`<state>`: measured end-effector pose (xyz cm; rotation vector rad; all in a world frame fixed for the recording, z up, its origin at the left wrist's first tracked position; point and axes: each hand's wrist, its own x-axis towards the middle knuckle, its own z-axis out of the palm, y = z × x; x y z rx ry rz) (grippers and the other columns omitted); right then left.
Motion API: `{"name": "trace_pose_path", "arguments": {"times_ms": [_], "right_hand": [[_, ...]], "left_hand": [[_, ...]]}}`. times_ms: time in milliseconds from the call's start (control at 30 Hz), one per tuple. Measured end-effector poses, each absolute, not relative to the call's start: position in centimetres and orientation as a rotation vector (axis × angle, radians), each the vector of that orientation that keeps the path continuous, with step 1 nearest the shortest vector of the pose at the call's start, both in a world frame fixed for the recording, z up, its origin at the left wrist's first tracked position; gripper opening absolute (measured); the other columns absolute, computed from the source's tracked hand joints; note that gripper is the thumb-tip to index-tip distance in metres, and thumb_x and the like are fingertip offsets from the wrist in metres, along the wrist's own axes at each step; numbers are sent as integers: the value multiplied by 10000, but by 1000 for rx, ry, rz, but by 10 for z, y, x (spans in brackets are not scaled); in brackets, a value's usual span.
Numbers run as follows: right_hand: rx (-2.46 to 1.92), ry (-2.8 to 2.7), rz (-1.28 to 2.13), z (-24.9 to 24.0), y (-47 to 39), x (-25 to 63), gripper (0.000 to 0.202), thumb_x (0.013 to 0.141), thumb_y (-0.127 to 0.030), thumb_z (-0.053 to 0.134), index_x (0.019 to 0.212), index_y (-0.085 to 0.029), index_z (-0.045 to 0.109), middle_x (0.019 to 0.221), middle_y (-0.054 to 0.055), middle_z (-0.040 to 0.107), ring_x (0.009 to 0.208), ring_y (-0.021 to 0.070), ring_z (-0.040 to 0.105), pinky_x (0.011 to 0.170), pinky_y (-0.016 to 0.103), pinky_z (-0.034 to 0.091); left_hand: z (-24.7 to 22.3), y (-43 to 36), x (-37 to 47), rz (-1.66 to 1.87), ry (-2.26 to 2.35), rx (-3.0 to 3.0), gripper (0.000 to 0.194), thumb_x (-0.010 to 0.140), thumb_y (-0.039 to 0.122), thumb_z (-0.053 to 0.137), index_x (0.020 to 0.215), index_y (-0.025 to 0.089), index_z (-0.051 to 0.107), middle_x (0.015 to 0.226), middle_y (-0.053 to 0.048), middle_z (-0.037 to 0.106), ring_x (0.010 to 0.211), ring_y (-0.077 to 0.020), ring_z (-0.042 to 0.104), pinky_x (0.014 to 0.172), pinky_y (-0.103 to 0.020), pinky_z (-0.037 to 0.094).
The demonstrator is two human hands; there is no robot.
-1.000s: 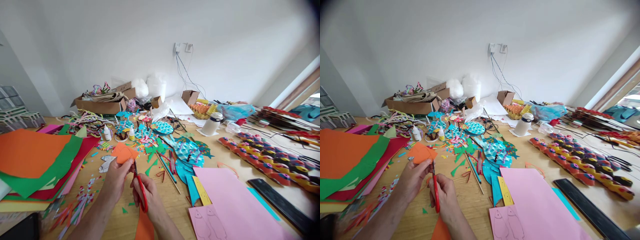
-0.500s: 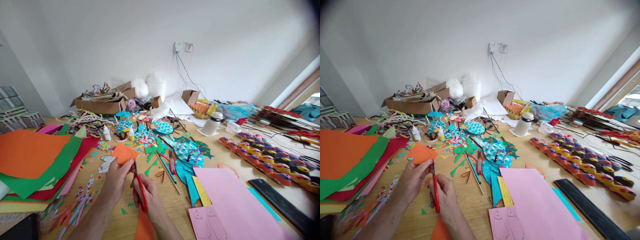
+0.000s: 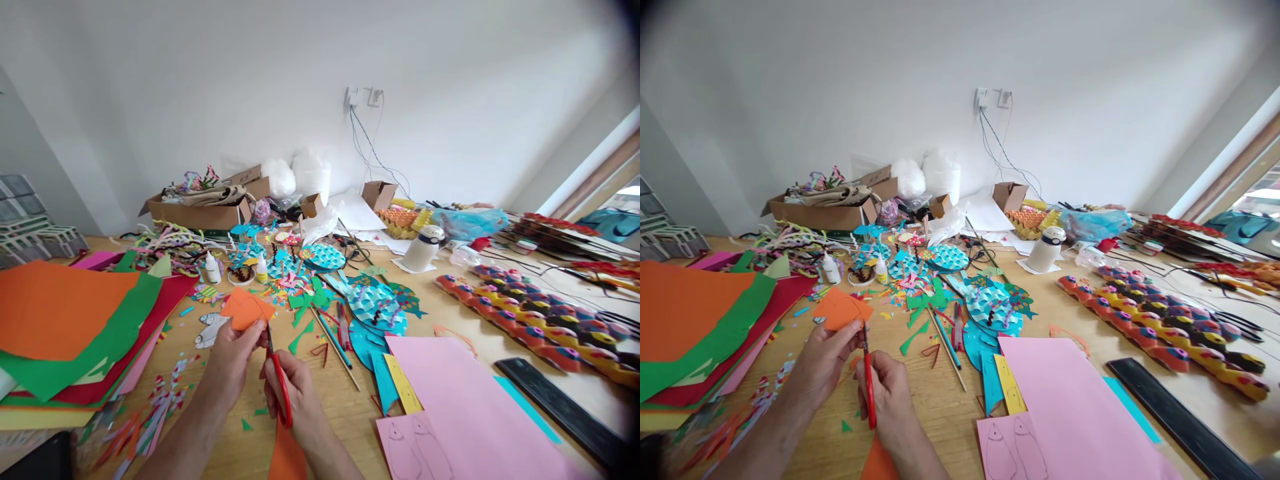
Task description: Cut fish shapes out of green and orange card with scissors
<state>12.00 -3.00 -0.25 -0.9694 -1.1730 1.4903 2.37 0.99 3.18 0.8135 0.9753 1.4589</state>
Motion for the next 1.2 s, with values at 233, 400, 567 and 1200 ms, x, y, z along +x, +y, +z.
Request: {"name": "trace_pose_path", "arguments": {"times_ms": [233, 400, 567, 1200], "right_hand": [[-1002, -1188, 1467, -4, -29, 120, 471, 769, -612, 474, 584, -185, 405, 381, -84, 352, 320, 40, 307, 316, 152, 218], [-1017, -1189, 1443, -7, -29, 119, 476, 763, -617, 482, 577, -189, 392, 399, -86, 333, 333, 41, 311, 327, 157, 237], [-1031, -1198, 1444, -9, -31, 118, 472, 767, -614, 478, 583, -184, 417, 402, -75, 366, 325, 46, 323, 323, 163, 238], [-998, -1187, 1501, 2, -33, 119, 481, 731, -636, 494, 579, -192, 389, 400, -80, 365, 326, 44, 314, 340, 166, 232]], "left_hand": [[33, 11, 24, 1451, 998, 823, 122, 553, 211, 695, 628, 148, 621, 528, 42, 609, 496, -106, 533, 493, -210, 443], [34, 11, 23, 1443, 998, 819, 140, 553, 215, 704, 647, 145, 626, 537, 35, 615, 497, -113, 542, 491, -218, 446], [29, 11, 19, 1438, 1004, 845, 112, 578, 219, 693, 622, 141, 625, 524, 32, 610, 505, -113, 548, 519, -218, 463], [34, 7, 24, 1447, 1046, 845, 104, 546, 220, 676, 566, 156, 597, 508, 42, 578, 499, -116, 520, 525, -234, 448]]}}
